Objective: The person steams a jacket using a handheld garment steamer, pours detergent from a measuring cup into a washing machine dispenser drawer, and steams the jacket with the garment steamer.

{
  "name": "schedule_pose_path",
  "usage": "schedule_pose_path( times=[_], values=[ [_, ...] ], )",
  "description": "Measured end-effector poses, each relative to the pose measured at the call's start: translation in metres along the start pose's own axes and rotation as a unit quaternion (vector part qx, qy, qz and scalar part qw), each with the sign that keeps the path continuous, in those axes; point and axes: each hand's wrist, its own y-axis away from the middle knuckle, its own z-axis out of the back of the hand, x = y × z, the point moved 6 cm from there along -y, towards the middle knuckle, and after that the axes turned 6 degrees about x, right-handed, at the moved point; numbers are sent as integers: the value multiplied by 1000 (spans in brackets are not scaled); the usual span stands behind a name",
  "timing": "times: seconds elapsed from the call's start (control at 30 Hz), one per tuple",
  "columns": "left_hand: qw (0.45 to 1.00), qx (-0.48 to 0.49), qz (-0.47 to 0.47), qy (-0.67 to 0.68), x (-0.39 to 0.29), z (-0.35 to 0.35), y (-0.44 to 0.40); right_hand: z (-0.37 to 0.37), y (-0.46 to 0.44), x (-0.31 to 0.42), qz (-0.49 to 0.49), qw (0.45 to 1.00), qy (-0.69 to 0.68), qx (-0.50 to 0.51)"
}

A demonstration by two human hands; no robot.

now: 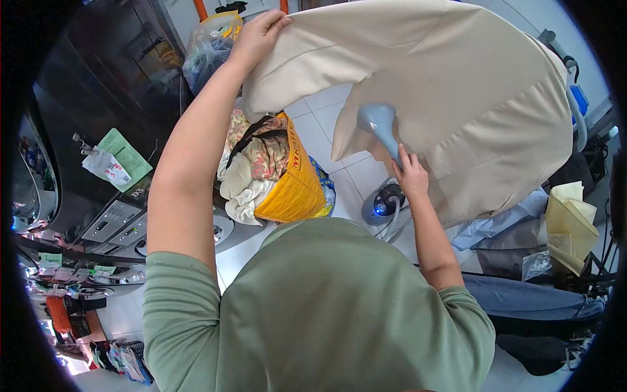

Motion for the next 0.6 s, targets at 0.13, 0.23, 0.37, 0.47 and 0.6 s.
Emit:
schedule_pose_path(
  times=[0.13, 0.23, 0.37, 0.47, 0.6],
  values=[
    [1000, 9, -3, 14, 2, -2, -1, 40, -1, -10, -15, 998, -3, -58],
    [997, 50, 27, 49, 5, -9, 2, 87, -6, -19, -53, 994, 3, -100],
    [984, 150, -56, 83, 8, -42, 6, 139, -2, -38, -96, 984, -15, -151],
    [982, 168, -32, -82, 16, -68, 14, 172, 4, -46, -119, 979, 9, -168],
    [978, 75, 191, 33, 37, -112, 20, 197, 16, -63, -132, 977, 27, -164]
  ],
)
